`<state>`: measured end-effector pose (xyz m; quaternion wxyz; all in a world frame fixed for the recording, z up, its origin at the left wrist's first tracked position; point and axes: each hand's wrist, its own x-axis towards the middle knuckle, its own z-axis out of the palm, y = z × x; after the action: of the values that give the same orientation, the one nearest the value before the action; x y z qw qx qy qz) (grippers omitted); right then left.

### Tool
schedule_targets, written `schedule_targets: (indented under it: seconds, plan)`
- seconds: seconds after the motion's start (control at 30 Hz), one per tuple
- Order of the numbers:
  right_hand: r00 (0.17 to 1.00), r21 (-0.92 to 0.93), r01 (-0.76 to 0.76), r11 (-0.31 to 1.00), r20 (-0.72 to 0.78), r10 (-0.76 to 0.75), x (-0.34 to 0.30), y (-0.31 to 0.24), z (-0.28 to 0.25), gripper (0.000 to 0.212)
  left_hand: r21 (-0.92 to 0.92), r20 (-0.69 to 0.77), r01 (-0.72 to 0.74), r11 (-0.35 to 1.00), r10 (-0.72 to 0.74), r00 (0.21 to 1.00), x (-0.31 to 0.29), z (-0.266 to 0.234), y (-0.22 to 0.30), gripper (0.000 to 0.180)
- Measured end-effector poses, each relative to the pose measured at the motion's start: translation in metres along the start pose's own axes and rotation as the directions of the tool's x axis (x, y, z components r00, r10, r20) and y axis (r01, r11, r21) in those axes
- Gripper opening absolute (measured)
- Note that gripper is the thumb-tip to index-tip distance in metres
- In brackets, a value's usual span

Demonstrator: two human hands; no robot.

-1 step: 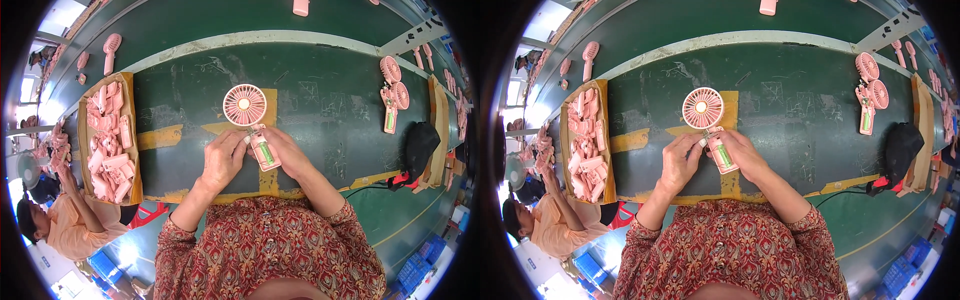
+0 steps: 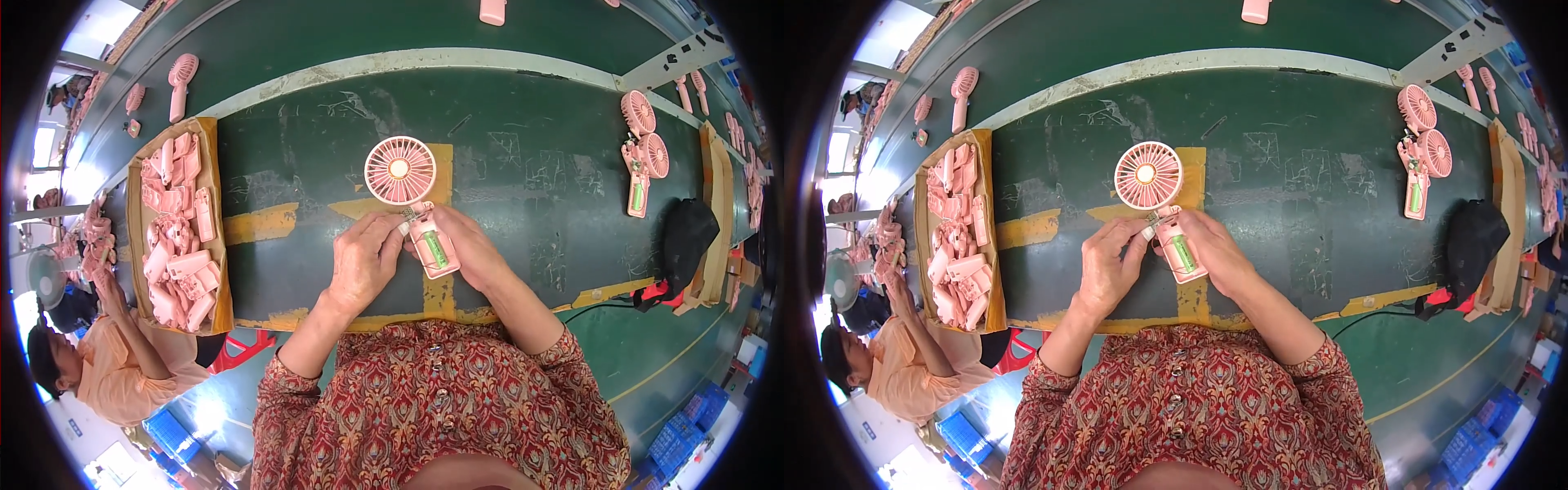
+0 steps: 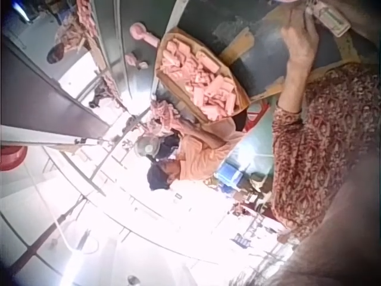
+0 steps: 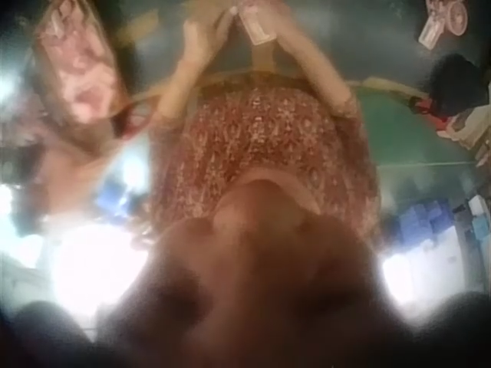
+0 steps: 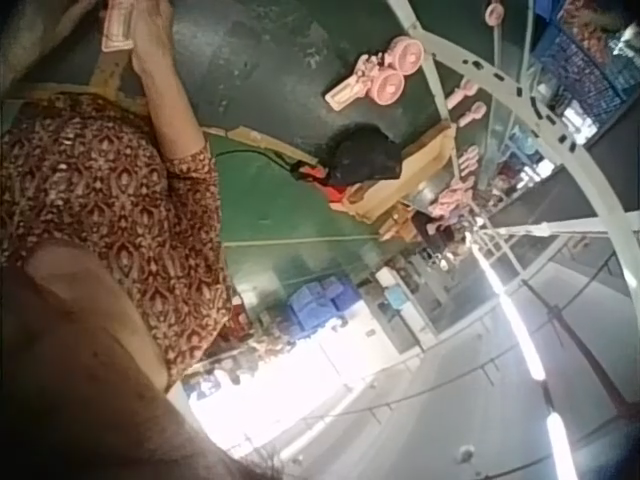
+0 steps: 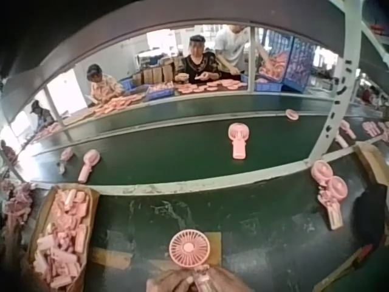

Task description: The person assembles several small pink portable handheld fans by hand, combining plastic casings and internal fan blades.

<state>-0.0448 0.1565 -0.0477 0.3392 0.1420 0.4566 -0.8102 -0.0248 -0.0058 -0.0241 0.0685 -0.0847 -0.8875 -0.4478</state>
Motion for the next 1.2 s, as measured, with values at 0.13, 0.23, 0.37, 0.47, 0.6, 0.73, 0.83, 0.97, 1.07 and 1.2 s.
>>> schedule_targets:
  seconds: [0.13, 0.23, 0.37, 0.47, 0.6, 0.73, 0.83, 0.97, 1.07, 1.2]
  plan:
    - [1.0, 0.052, -0.011, 0.999, 0.021, 0.01, 0.005, 0.0, -0.006, 0.044, -0.068, 0.033, 0.039, 0.997, -0.037, 0.999, 0.001, -0.002, 0.003, 0.007]
    - [0.999, 0.028, -0.032, 0.999, 0.025, 0.031, 0.008, 0.0, -0.007, 0.044, -0.066, 0.055, 0.042, 0.997, -0.039, 0.998, 0.002, -0.002, 0.002, 0.005]
    - [0.999, 0.023, -0.033, 0.999, -0.006, 0.033, 0.01, 0.002, -0.009, 0.041, -0.067, 0.063, 0.081, 0.994, -0.076, 0.995, 0.001, 0.002, 0.0, 0.005]
    - [1.0, 0.04, -0.024, 0.999, 0.006, 0.023, 0.008, 0.0, -0.008, 0.038, -0.048, 0.056, 0.063, 0.997, -0.06, 0.997, 0.0, 0.007, -0.004, 0.005]
    - [1.0, 0.029, -0.015, 0.999, 0.02, 0.015, 0.007, -0.001, -0.009, 0.037, 0.005, 0.063, 0.033, 0.999, -0.033, 0.997, 0.0, 0.009, -0.007, 0.007]
    - [0.999, -0.003, -0.021, 1.0, 0.038, 0.021, 0.006, -0.001, -0.011, 0.035, 0.12, 0.072, -0.04, 0.992, 0.031, 0.997, 0.0, 0.009, -0.008, 0.01]
    - [1.0, -0.02, 0.0, 1.0, 0.029, 0.001, 0.006, 0.002, -0.01, 0.034, 0.206, 0.101, -0.073, 0.976, 0.053, 0.993, 0.0, 0.009, -0.005, 0.012]
    - [0.999, -0.043, 0.028, 0.999, 0.032, -0.026, 0.006, 0.005, -0.011, 0.034, 0.223, 0.078, -0.104, 0.969, 0.089, 0.993, -0.001, 0.01, -0.003, 0.012]
    - [0.999, -0.044, 0.027, 0.999, 0.034, -0.026, 0.006, 0.004, -0.011, 0.034, 0.134, 0.042, -0.025, 0.991, 0.02, 0.999, 0.0, 0.011, 0.003, 0.016]
    - [0.997, -0.066, -0.007, 0.998, 0.072, 0.012, 0.004, 0.0, -0.013, 0.033, 0.208, 0.082, -0.19, 0.96, 0.177, 0.981, 0.001, 0.011, 0.004, 0.031]
